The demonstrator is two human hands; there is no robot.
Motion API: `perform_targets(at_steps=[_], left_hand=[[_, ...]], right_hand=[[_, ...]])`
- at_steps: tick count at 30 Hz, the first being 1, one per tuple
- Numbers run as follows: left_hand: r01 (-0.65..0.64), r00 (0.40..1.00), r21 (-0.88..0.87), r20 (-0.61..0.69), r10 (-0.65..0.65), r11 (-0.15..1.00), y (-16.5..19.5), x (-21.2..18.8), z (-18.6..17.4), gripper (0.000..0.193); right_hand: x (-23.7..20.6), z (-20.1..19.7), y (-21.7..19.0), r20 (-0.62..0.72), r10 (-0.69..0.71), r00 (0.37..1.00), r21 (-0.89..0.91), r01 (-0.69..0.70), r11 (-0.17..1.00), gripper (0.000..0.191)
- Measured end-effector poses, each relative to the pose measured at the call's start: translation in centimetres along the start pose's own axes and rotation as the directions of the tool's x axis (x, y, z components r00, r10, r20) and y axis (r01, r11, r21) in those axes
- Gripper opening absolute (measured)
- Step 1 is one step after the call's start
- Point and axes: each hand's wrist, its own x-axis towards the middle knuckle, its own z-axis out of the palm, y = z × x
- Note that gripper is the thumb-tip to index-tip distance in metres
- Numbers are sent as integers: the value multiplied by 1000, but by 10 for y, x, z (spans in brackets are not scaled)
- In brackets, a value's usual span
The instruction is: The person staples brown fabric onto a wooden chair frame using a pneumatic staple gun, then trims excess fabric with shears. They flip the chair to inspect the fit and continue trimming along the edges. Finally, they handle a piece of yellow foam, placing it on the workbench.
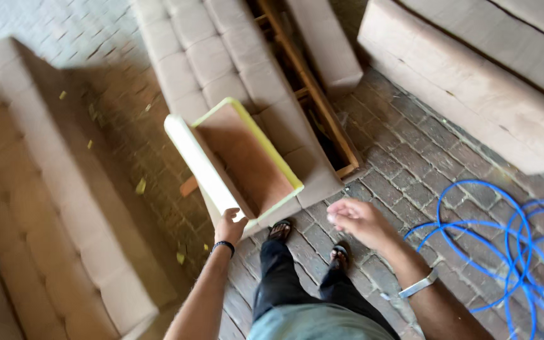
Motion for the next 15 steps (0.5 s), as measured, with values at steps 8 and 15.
perform_targets(at_steps=[8,15], left_hand=[[204,979,-213,59,-196,955,48,174,-33,76],[376,924,268,-177,-338,887,33,206,-9,76]], right_hand=[[73,82,-69,-72,74,995,-106,-81,991,36],[70,84,-71,-151,241,959,-104,-258,960,38]])
